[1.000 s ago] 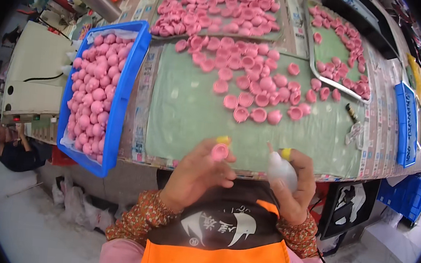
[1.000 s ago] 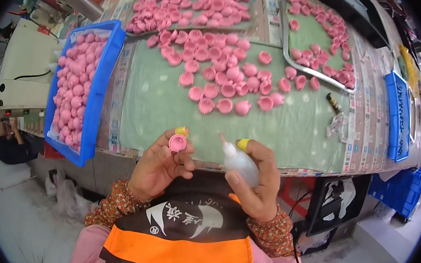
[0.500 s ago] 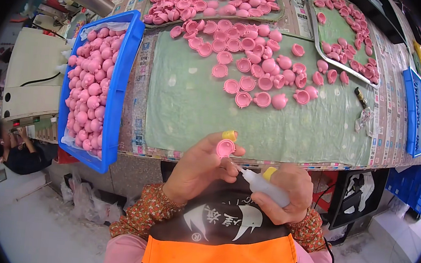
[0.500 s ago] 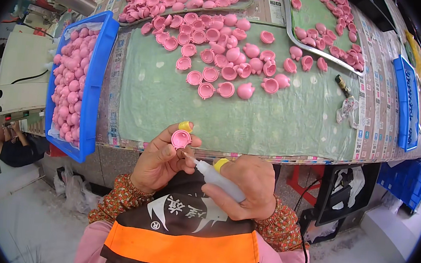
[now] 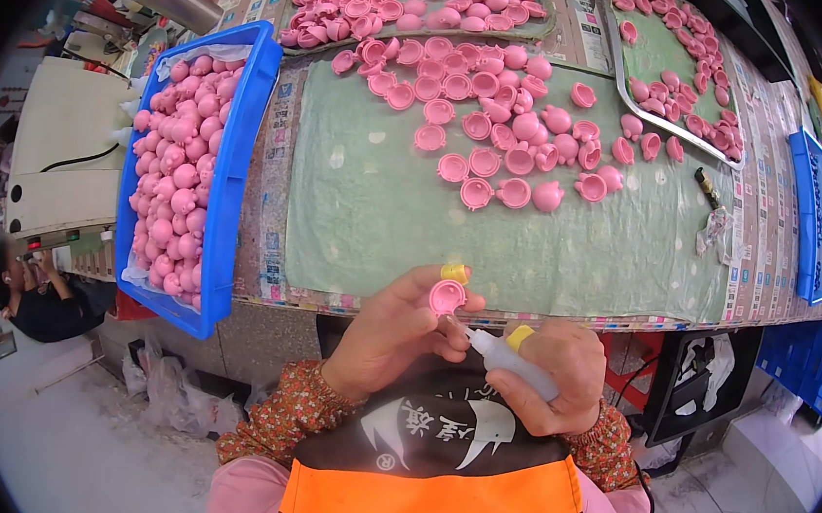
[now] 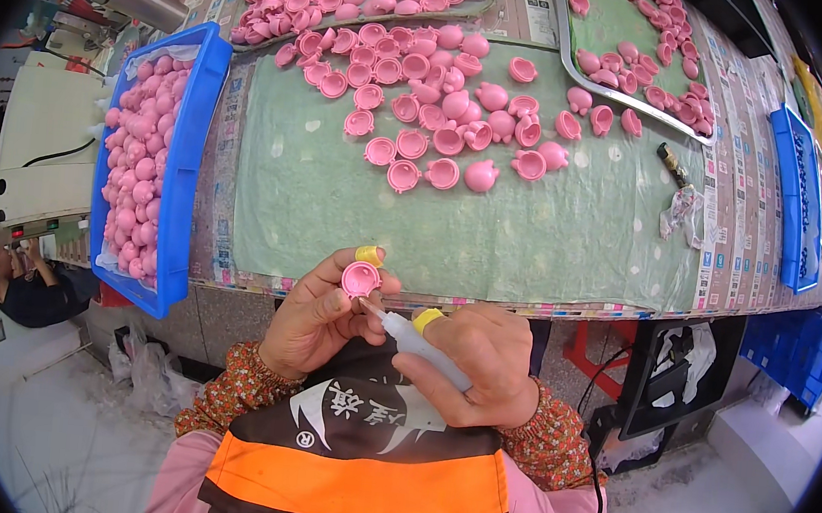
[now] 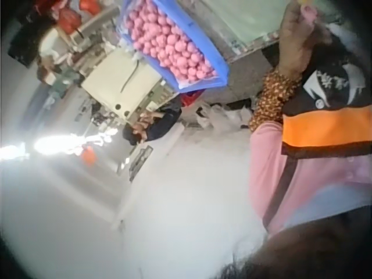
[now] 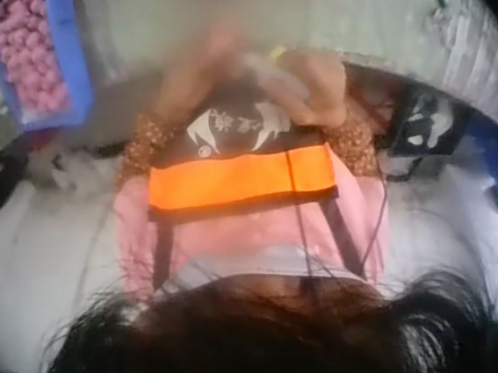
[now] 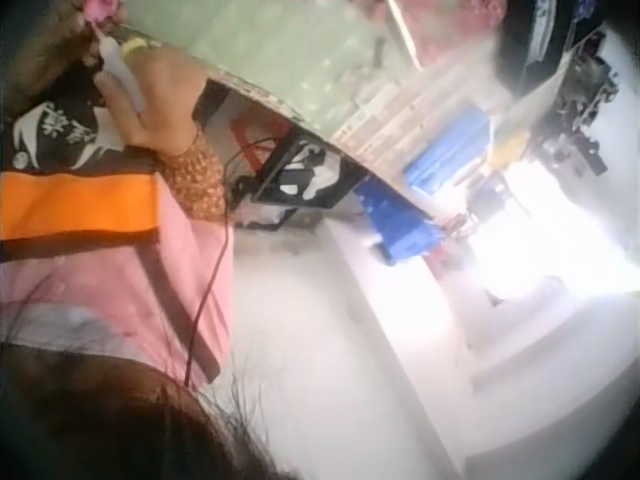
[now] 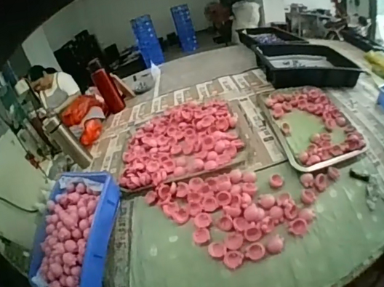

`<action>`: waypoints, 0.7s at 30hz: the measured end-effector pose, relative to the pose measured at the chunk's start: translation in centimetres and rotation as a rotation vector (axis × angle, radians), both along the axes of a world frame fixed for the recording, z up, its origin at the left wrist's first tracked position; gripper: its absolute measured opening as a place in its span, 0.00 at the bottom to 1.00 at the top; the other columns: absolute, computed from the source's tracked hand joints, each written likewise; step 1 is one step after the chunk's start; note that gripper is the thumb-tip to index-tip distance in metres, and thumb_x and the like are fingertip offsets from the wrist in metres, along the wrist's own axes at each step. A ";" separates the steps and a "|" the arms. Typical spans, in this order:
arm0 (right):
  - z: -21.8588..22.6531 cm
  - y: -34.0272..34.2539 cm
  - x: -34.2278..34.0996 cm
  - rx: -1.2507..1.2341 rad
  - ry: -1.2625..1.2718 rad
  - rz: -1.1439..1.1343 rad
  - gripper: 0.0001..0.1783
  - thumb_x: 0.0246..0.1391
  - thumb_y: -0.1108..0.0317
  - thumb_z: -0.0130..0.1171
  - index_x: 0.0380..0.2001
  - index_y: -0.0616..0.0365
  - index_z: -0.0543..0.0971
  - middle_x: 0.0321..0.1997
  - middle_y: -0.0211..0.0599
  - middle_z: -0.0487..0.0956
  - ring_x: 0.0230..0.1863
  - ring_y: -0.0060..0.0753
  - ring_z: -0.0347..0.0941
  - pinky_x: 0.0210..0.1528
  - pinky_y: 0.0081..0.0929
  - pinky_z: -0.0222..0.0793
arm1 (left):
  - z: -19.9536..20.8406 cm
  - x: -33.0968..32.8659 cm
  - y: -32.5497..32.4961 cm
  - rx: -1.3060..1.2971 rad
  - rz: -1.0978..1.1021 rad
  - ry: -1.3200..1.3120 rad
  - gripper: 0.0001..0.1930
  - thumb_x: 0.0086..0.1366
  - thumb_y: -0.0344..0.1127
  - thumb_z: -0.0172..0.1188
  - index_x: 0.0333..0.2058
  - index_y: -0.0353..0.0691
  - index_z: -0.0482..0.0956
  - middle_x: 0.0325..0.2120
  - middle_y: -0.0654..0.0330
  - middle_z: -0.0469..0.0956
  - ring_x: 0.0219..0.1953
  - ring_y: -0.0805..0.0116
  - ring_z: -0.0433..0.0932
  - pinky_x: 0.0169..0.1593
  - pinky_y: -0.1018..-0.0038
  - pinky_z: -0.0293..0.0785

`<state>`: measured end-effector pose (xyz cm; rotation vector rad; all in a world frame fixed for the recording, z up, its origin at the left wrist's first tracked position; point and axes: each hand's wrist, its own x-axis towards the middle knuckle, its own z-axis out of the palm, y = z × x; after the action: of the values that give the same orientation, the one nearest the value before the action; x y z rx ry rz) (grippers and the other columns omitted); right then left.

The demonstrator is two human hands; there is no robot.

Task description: The person applies adhesive to plastic toy halves with a squeeze bottle, presses the pieces together by hand to assemble small figures, and places the assembled figures into a container.

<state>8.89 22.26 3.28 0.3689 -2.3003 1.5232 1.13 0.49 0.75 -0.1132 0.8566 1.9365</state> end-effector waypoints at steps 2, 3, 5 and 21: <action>-0.1 -0.1 -0.1 0.004 0.004 0.003 0.19 0.36 0.70 0.75 0.31 0.59 0.75 0.23 0.36 0.77 0.18 0.38 0.73 0.21 0.31 0.66 | -0.2 0.0 -0.1 -0.007 0.000 -0.002 0.26 0.70 0.38 0.56 0.63 0.40 0.62 0.56 0.48 0.72 0.42 0.68 0.79 0.48 0.68 0.80; 0.0 -0.1 -0.1 0.013 -0.001 0.004 0.19 0.37 0.71 0.75 0.31 0.58 0.75 0.23 0.36 0.77 0.18 0.38 0.73 0.21 0.31 0.66 | -0.3 0.1 -0.1 -0.014 0.000 -0.005 0.25 0.70 0.38 0.56 0.63 0.40 0.62 0.56 0.48 0.72 0.42 0.68 0.79 0.47 0.68 0.80; 0.0 -0.1 -0.1 0.022 -0.005 0.002 0.19 0.37 0.71 0.75 0.31 0.58 0.75 0.24 0.36 0.77 0.18 0.39 0.73 0.21 0.31 0.66 | -0.3 0.1 -0.1 -0.023 -0.005 -0.005 0.25 0.70 0.37 0.56 0.63 0.39 0.62 0.56 0.48 0.72 0.42 0.68 0.79 0.47 0.68 0.80; -1.0 0.5 1.4 -0.206 -0.216 -0.100 0.22 0.46 0.68 0.72 0.41 0.65 0.74 0.32 0.44 0.82 0.27 0.36 0.80 0.30 0.28 0.73 | 0.5 0.7 -0.5 0.008 -0.002 -0.173 0.27 0.71 0.47 0.55 0.58 0.32 0.64 0.45 0.52 0.75 0.41 0.65 0.80 0.42 0.70 0.85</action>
<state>10.26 22.74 2.23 0.0356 -2.2492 1.8044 1.86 -0.04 1.24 -0.2705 0.7335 1.8970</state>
